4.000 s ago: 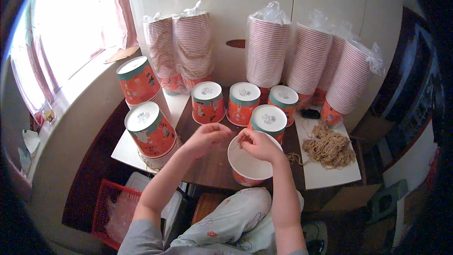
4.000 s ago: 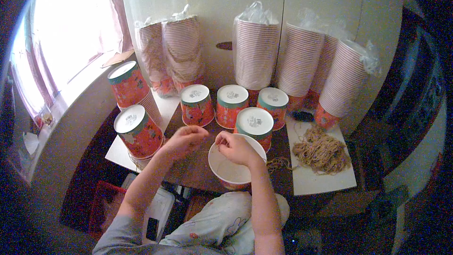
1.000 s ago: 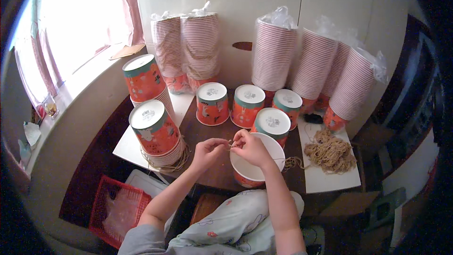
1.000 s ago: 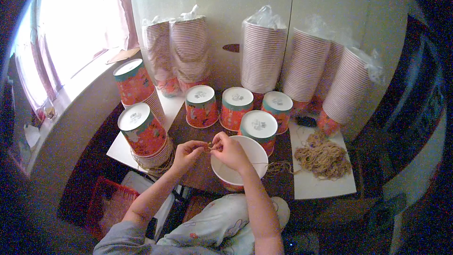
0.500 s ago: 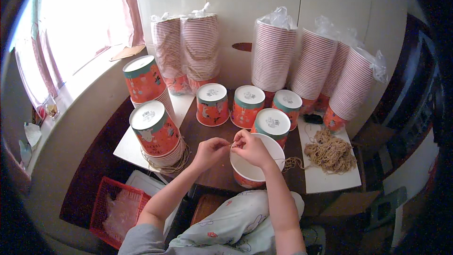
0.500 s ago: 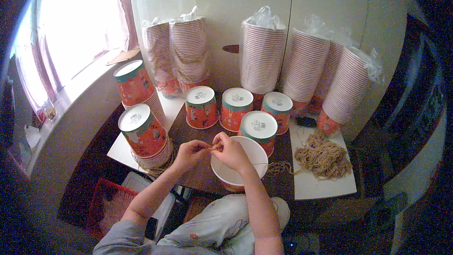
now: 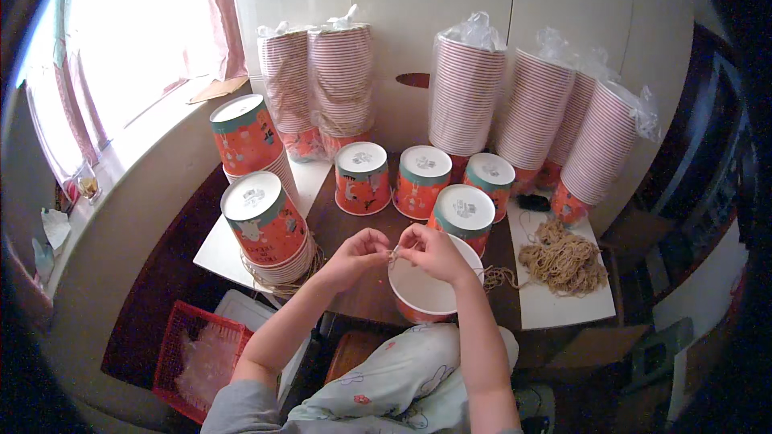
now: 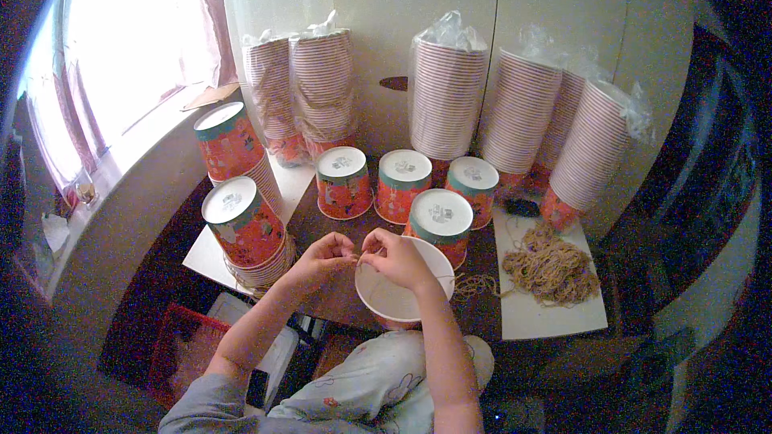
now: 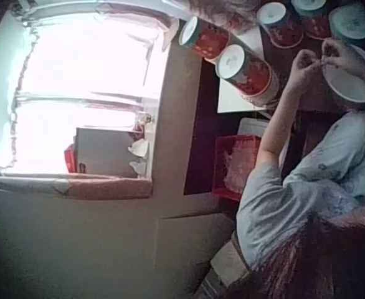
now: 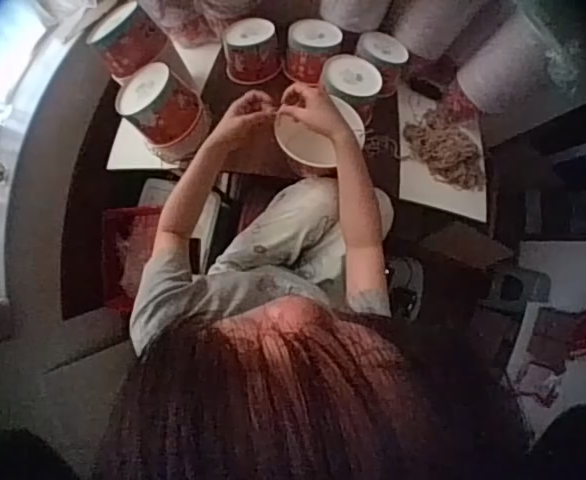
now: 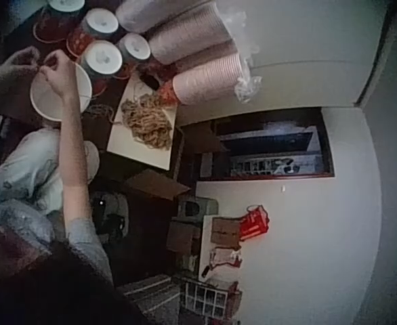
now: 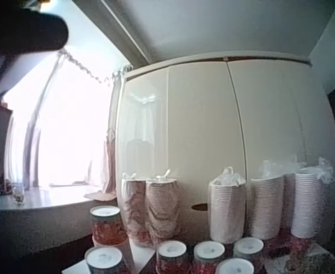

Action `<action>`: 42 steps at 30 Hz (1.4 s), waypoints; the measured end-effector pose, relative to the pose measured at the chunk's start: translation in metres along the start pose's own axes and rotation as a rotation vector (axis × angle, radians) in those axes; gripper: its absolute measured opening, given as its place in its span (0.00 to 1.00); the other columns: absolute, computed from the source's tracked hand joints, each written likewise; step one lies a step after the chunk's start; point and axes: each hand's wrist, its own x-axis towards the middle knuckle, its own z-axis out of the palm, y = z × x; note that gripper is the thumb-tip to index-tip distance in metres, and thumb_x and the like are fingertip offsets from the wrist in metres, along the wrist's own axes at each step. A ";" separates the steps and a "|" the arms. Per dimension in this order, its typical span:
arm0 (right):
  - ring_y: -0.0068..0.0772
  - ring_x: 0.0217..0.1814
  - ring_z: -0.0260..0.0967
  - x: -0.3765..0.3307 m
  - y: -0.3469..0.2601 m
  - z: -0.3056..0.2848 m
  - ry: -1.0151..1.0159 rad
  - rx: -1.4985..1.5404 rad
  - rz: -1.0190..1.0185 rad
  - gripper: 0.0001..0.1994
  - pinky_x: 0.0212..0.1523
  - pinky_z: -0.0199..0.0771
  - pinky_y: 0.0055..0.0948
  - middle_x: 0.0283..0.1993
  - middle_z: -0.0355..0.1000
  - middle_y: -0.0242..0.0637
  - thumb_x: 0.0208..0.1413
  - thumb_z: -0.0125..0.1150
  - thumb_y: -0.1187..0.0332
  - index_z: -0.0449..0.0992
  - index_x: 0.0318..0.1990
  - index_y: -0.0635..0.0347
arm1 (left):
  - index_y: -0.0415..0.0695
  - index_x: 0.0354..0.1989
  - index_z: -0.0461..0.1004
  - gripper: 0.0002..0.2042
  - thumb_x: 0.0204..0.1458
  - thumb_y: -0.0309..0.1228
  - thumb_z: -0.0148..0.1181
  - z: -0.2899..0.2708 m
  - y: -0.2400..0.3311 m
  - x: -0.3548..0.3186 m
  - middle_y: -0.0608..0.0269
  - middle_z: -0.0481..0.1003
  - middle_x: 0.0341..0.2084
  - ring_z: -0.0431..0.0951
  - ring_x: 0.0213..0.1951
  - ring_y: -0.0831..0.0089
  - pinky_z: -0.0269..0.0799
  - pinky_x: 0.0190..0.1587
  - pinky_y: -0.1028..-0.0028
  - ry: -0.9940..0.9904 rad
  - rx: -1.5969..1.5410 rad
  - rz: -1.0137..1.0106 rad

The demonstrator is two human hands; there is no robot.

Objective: Counting and organizing paper bowls into stacks and securing them with rubber bands.

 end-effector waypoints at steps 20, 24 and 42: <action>0.14 0.22 0.59 -0.006 -0.012 -0.004 -0.030 -0.102 -0.121 0.08 0.23 0.60 0.16 0.21 0.66 0.27 0.38 0.63 0.71 0.72 0.28 0.62 | 0.39 0.42 0.60 0.16 0.45 0.21 0.55 0.002 0.003 0.004 0.62 0.72 0.27 0.73 0.31 0.77 0.67 0.37 0.79 -0.050 -0.139 -0.092; 0.25 0.26 0.65 -0.004 -0.011 -0.001 -0.004 -0.084 -0.058 0.07 0.29 0.65 0.24 0.27 0.70 0.36 0.40 0.61 0.68 0.73 0.25 0.62 | 0.40 0.42 0.59 0.15 0.45 0.21 0.54 0.002 0.003 0.004 0.62 0.72 0.27 0.73 0.31 0.77 0.67 0.36 0.80 -0.038 -0.149 -0.094; 0.32 0.30 0.68 -0.001 0.004 -0.004 -0.018 -0.118 -0.071 0.07 0.33 0.66 0.28 0.27 0.71 0.41 0.43 0.55 0.68 0.73 0.27 0.63 | 0.39 0.30 0.66 0.04 0.48 0.25 0.52 0.014 0.017 -0.007 0.66 0.69 0.26 0.69 0.25 0.81 0.67 0.29 0.81 0.016 0.306 -0.046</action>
